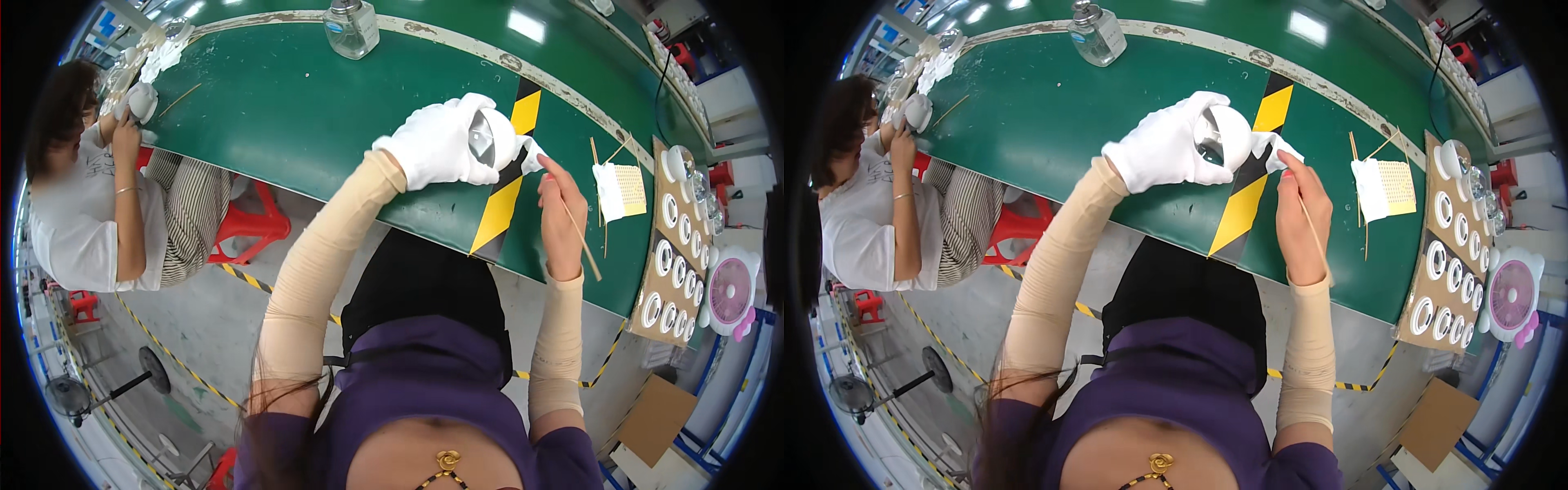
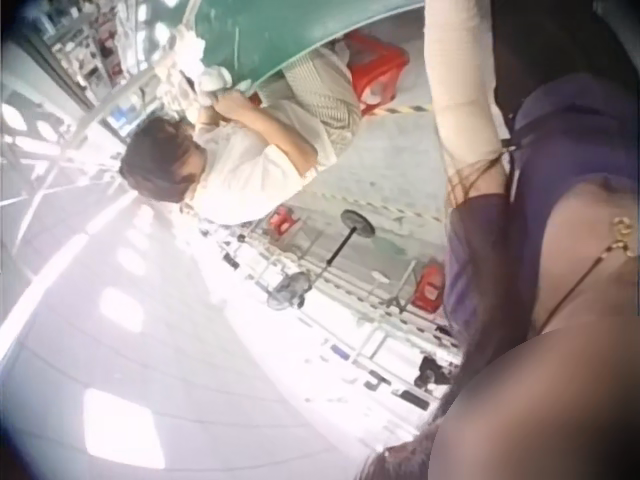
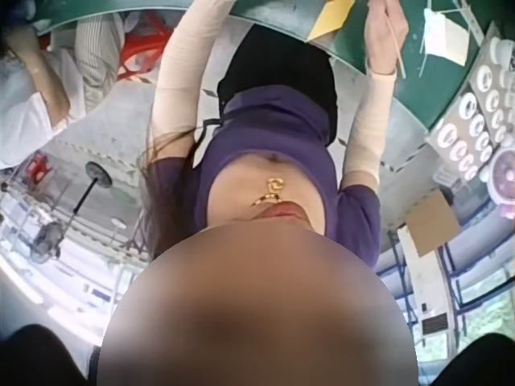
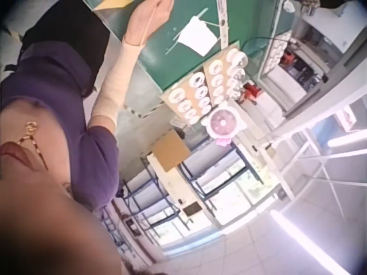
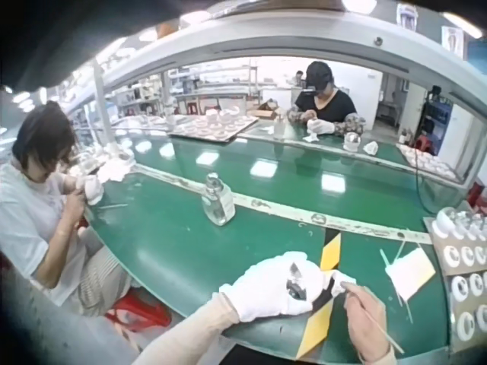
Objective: Applying a substance to small electronic components using an applicator stick on an assembly line.
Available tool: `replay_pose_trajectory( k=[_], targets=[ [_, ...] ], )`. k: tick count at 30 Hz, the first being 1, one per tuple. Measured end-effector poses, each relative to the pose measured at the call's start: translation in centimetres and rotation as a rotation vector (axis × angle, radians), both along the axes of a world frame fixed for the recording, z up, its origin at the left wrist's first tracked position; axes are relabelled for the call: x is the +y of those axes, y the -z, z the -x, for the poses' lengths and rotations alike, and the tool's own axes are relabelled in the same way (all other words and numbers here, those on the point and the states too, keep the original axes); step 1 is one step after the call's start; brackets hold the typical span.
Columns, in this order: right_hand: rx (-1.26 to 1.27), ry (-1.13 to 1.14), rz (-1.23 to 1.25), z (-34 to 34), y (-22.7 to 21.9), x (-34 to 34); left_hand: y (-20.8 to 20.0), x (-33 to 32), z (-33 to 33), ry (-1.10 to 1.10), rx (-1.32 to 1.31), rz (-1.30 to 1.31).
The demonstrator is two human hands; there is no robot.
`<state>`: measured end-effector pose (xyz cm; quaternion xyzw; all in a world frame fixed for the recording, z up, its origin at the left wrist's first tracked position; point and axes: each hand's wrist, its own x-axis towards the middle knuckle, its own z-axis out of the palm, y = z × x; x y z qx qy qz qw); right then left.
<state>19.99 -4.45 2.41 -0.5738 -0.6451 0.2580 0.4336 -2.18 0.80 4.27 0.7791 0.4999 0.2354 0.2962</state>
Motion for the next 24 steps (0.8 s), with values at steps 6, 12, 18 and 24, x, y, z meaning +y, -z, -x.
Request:
replay_pose_trajectory(
  k=[6, 12, 18, 24],
  targets=[
    [0.354, -0.231, 0.178, -0.1, -1.8, 1.0, 0.4, 0.5, 0.8, 0.125, -0.221, 0.139],
    [0.205, -0.328, -0.148, 2.4, -2.8, 0.2, 4.3, -2.1, -2.1, -0.222, -0.552, -0.022],
    [0.217, -0.262, -0.282, 3.5, -1.0, 1.6, 3.1, -1.0, -1.5, -0.209, -0.413, -0.029],
    [-0.028, -0.290, -0.434, 4.1, -0.4, 3.7, 3.3, -0.8, -1.1, -0.148, -0.410, 0.015]
  ],
)
